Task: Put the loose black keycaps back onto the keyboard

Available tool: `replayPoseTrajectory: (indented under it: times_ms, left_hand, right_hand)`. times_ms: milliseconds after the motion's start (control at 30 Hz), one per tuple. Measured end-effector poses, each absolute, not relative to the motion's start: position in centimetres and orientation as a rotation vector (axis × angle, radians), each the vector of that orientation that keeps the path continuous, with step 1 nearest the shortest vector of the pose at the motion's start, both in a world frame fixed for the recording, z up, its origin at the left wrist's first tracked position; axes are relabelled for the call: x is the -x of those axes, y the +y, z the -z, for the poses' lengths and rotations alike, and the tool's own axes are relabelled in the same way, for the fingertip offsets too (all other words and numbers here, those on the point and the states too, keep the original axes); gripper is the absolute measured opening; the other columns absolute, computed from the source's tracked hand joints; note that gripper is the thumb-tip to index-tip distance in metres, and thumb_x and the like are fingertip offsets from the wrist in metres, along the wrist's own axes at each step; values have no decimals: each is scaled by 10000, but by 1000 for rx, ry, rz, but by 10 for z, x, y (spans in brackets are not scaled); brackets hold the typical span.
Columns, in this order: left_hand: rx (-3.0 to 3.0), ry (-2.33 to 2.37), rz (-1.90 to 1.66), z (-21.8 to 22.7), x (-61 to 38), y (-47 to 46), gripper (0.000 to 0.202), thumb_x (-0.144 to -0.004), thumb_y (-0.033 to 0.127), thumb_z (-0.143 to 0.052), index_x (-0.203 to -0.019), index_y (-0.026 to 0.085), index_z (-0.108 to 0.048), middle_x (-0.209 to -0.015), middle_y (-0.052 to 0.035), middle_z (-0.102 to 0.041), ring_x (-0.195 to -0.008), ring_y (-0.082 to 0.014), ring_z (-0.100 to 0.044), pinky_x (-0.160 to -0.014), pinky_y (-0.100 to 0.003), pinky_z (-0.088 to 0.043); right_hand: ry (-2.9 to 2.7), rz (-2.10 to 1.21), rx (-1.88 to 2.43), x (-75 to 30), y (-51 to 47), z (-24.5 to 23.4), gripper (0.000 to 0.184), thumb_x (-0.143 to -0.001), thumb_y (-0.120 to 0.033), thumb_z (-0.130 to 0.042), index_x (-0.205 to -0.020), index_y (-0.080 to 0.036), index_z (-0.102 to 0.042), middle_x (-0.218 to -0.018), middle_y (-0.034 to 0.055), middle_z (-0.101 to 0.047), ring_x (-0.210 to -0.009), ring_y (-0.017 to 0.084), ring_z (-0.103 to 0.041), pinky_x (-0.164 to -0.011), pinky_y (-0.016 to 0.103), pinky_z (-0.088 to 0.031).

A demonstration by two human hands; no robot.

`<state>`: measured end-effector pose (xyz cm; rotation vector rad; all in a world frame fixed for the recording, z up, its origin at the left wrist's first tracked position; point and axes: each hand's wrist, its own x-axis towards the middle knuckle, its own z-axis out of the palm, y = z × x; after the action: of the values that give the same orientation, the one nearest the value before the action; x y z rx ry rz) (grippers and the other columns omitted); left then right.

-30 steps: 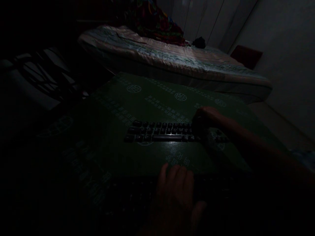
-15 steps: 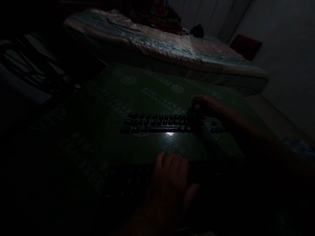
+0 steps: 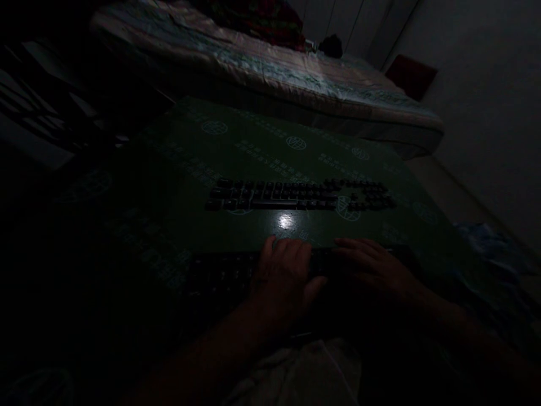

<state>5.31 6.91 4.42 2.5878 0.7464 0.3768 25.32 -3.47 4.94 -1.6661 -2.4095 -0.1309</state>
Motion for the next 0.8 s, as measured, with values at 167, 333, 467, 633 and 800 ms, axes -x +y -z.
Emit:
replayPoseTrajectory:
  times_ms: [167, 333, 467, 633, 800]
  left_hand:
    - [-2596, 752, -349, -45, -53, 68, 320, -833, 368, -636, -1047, 149, -543, -1069, -89, -631, -1051, -272, -550, -1038, -530, -288]
    - [-2591, 758, -333, -44, -54, 68, 322, -837, 372, -630, -1048, 143, -549, -1070, -89, -628, -1056, -276, -544, -1045, -530, -279]
    - [-2583, 758, -346, -43, -54, 67, 326, -836, 385, -627, -1043, 147, -545, -1062, -78, -627, -1048, -271, -542, -1054, -528, -266]
    - [-2588, 748, -366, -42, -53, 67, 318, -843, 383, -620, -1042, 148, -541, -1080, -86, -622, -1061, -270, -539, -1051, -529, -270]
    - [-2590, 764, -346, -44, -54, 67, 307, -838, 375, -625, -1030, 149, -546, -1063, -80, -626, -1051, -268, -542, -1051, -524, -277]
  right_hand:
    - [-2458, 267, 1583, -246, -32, -52, 358, -945, -154, -324, -1008, -185, -675, -1156, 98, -671, -1165, 191, -565, -940, 358, -484]
    - [-2506, 286, 1526, -247, -31, -50, 340, -954, -164, -331, -1017, -165, -665, -1139, 99, -674, -1188, 207, -545, -948, 384, -473]
    - [-2523, 227, 1521, -247, -33, -51, 337, -944, -159, -347, -1020, -188, -674, -1173, 86, -661, -1208, 201, -528, -962, 386, -464]
    - [-2520, 231, 1546, -245, -33, -52, 365, -942, -146, -333, -971, -214, -690, -1160, 69, -669, -1193, 183, -538, -950, 362, -472]
    - [-2524, 229, 1581, -239, -33, -54, 356, -931, -138, -344, -1028, -199, -681, -1154, 88, -669, -1172, 204, -551, -938, 394, -485]
